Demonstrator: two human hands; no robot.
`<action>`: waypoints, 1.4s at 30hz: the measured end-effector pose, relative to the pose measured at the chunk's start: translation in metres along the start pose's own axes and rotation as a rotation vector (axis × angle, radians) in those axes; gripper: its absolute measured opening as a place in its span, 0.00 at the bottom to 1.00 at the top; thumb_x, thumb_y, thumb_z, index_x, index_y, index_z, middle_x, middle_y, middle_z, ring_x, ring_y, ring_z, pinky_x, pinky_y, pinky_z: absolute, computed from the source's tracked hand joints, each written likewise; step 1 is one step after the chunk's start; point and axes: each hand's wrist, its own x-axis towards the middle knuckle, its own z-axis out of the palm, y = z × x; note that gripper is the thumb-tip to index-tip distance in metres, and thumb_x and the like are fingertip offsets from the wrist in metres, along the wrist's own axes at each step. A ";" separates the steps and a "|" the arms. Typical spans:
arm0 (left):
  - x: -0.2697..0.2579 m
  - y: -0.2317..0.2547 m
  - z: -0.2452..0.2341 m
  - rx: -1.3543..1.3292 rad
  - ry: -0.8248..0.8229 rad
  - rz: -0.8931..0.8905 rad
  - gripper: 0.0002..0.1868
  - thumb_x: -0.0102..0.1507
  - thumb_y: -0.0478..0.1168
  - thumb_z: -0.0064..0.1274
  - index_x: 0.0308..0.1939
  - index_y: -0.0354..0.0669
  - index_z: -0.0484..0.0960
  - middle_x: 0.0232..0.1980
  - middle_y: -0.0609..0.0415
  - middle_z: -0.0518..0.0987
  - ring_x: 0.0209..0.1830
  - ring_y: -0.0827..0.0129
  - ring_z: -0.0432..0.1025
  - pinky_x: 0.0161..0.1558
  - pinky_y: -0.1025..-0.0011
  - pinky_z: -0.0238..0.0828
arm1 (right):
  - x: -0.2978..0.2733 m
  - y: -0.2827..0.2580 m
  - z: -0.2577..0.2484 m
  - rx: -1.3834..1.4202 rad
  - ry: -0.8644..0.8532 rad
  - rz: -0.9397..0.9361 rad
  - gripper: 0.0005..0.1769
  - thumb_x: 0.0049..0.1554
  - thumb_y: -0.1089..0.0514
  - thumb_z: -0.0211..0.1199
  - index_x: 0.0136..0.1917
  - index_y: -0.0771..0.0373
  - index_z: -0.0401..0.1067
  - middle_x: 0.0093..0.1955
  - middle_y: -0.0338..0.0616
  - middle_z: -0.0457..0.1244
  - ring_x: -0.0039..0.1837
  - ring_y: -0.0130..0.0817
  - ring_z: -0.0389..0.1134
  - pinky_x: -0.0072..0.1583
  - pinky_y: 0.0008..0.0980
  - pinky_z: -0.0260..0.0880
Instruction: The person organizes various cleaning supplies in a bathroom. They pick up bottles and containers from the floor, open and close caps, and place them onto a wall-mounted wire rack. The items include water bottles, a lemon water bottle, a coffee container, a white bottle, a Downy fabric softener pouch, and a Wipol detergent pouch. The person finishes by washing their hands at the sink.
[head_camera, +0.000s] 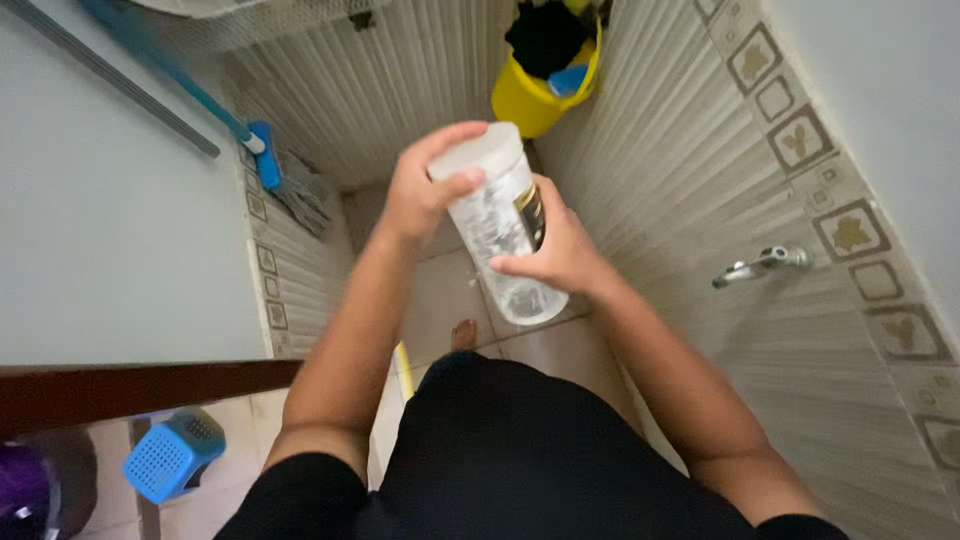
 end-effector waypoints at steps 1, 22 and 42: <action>-0.006 -0.001 0.006 0.165 0.117 0.002 0.38 0.60 0.48 0.65 0.69 0.29 0.74 0.62 0.43 0.81 0.61 0.62 0.77 0.64 0.67 0.74 | 0.001 -0.002 0.002 -0.035 0.015 0.016 0.60 0.39 0.45 0.78 0.77 0.64 0.52 0.67 0.53 0.64 0.69 0.43 0.68 0.69 0.40 0.66; 0.134 -0.003 -0.134 -0.568 0.058 0.008 0.39 0.67 0.49 0.58 0.76 0.39 0.58 0.66 0.41 0.72 0.65 0.54 0.71 0.65 0.55 0.74 | 0.197 0.030 0.034 0.856 -0.190 0.025 0.61 0.45 0.45 0.81 0.79 0.72 0.52 0.69 0.57 0.62 0.67 0.47 0.67 0.67 0.46 0.70; 0.273 -0.052 -0.251 -0.967 -0.313 -0.040 0.44 0.68 0.69 0.48 0.72 0.35 0.65 0.66 0.36 0.74 0.64 0.52 0.73 0.67 0.54 0.71 | 0.358 0.039 0.064 1.252 -0.381 0.184 0.55 0.50 0.45 0.74 0.79 0.71 0.52 0.68 0.59 0.62 0.64 0.46 0.69 0.64 0.48 0.73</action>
